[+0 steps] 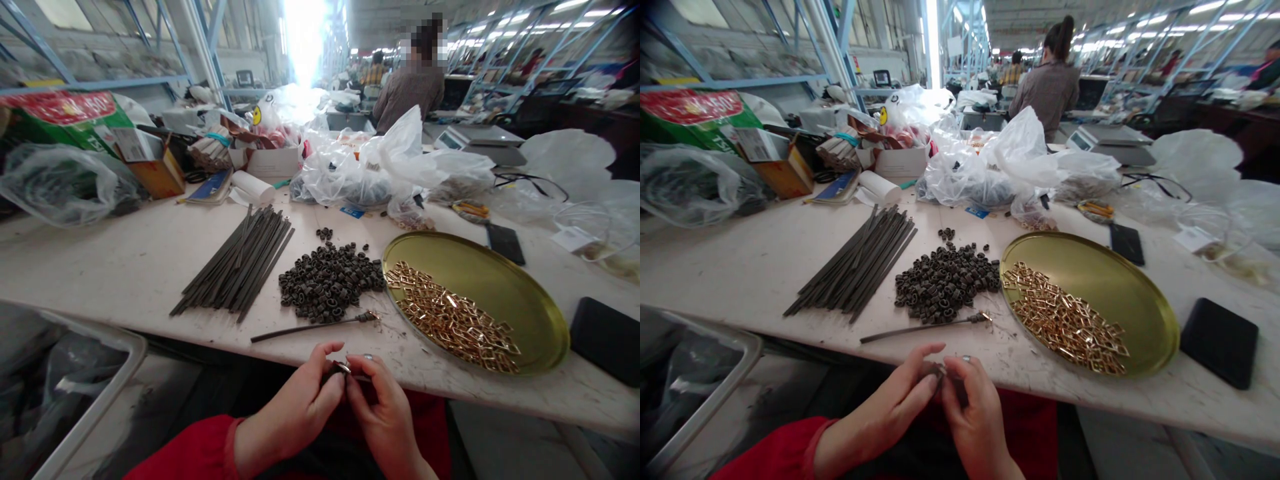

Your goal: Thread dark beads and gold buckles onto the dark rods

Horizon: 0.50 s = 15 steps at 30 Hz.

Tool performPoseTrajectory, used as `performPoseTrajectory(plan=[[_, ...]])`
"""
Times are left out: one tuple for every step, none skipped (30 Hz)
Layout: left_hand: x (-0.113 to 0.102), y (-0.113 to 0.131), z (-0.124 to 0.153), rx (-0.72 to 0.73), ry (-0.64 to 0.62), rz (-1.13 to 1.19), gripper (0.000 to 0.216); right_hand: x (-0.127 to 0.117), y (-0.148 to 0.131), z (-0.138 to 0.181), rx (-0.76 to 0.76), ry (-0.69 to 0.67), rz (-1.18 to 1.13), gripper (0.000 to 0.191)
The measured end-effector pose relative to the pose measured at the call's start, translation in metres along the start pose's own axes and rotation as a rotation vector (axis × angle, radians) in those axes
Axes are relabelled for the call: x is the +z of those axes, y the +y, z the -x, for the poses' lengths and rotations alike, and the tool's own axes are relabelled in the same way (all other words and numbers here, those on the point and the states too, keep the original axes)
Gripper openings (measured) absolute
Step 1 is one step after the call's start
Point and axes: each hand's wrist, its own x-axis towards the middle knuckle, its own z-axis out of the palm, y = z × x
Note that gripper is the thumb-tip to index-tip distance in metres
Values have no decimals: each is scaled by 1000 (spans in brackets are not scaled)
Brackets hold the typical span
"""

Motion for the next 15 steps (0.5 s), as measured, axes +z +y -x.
performPoseTrajectory(plan=[[1,-1,0,13,-12,-28,42,0,1,0,0,3,3,17],[2,-3,0,23,-14,-53,44,0,2,1,-6,9,13,17],[3,-4,-1,29,2,-78,43,0,3,1,-13,17,30,16],[4,-6,-1,27,40,-112,39,0,4,1,-18,31,52,16],[5,-8,-2,20,92,-157,32,0,4,2,-21,49,79,15],[6,-9,-3,13,145,-212,23,0,5,2,-23,69,107,14],[7,-10,-4,10,187,-271,15,0,5,2,-27,87,132,13],[7,-10,-5,14,206,-325,10,0,6,2,-35,98,155,12],[8,-10,-5,28,204,-364,8,0,5,2,-49,103,173,12],[8,-9,-5,51,187,-386,10,0,5,3,-63,101,186,12],[8,-8,-5,76,165,-391,12,0,5,3,-72,94,192,12],[8,-7,-5,94,143,-385,13,0,4,3,-71,80,187,12],[7,-5,-5,105,123,-376,14,0,3,3,-57,60,173,13],[6,-4,-4,109,108,-367,15,-1,2,3,-35,36,149,13],[5,-2,-3,110,97,-360,15,-2,1,3,-8,10,119,14]])
